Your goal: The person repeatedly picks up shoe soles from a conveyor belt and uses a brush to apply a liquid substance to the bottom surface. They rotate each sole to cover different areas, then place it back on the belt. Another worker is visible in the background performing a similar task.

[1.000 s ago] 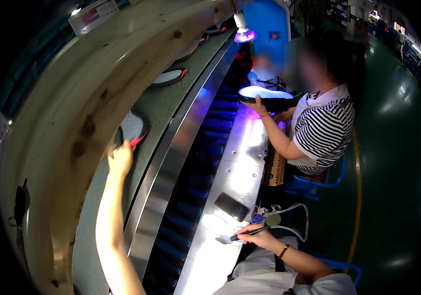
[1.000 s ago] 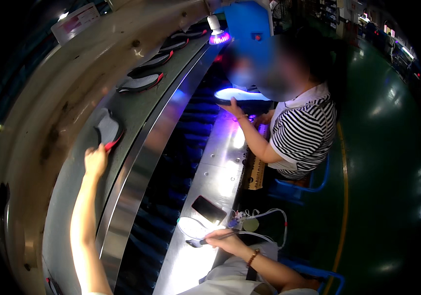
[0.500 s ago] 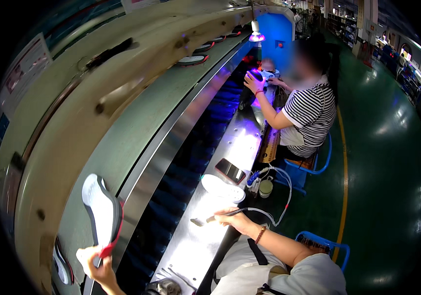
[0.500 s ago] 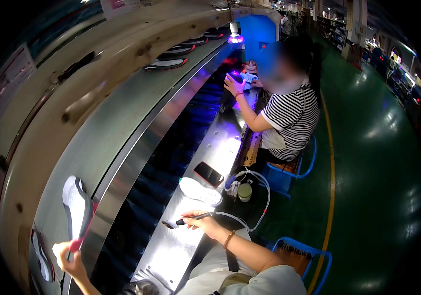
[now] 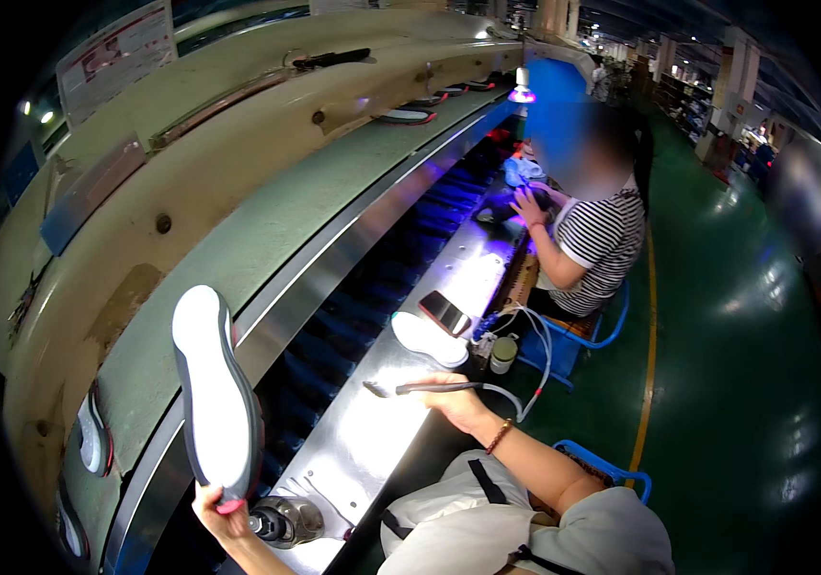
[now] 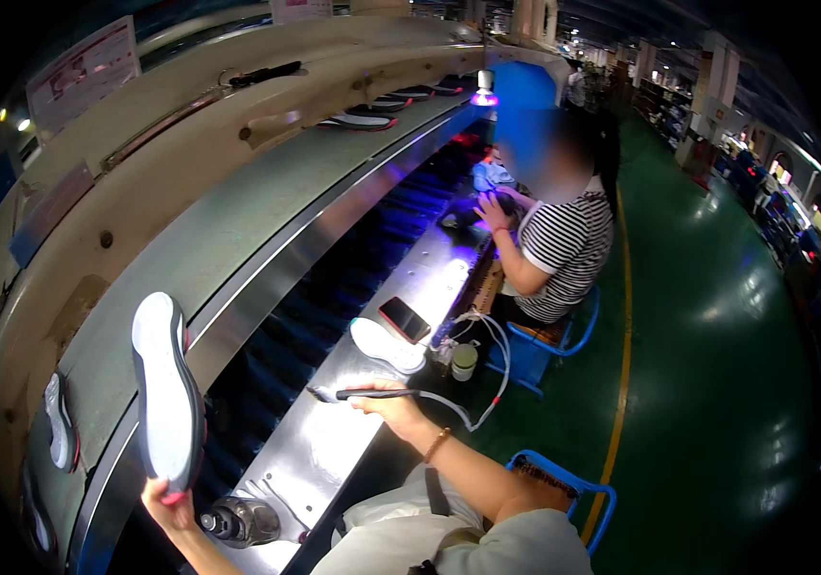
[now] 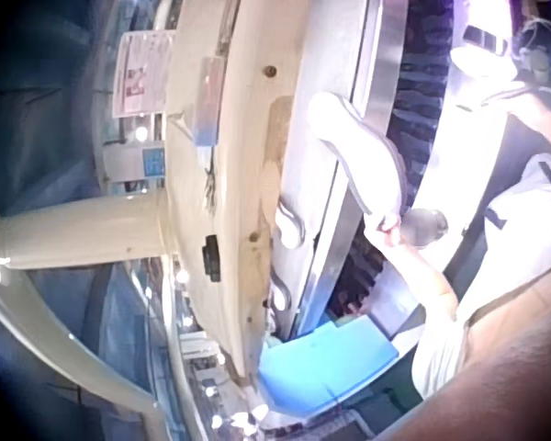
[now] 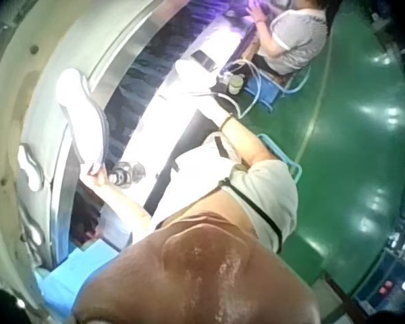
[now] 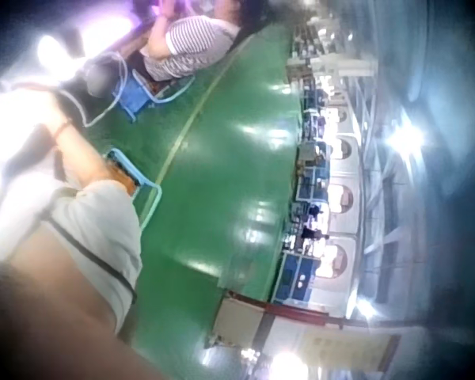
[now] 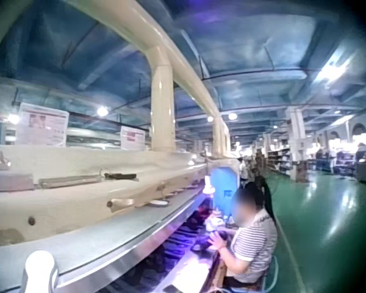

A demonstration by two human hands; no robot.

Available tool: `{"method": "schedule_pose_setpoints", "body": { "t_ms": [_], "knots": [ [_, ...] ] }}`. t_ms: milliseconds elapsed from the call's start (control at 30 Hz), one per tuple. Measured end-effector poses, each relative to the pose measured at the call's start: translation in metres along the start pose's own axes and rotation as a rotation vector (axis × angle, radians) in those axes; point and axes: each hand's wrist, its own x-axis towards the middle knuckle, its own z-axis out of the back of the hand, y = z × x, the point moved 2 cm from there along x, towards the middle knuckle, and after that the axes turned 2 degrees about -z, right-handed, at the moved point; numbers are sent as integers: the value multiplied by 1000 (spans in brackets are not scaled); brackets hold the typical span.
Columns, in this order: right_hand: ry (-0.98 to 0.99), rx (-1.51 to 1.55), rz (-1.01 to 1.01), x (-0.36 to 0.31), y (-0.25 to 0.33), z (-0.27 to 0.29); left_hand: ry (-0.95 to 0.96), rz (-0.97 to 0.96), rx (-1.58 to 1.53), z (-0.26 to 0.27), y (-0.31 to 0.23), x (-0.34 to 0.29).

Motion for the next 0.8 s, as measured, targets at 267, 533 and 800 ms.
{"method": "schedule_pose_setpoints", "body": {
  "t_ms": [267,533,800],
  "knots": [
    [-28,19,-40,22,2,12,79,32,85,-11,60,-39],
    [-29,61,-91,32,19,33,246,-257,-269,-18,73,-50],
    [210,175,-191,43,45,4,100,-74,-139,-19,102,-31]
  ]
}}
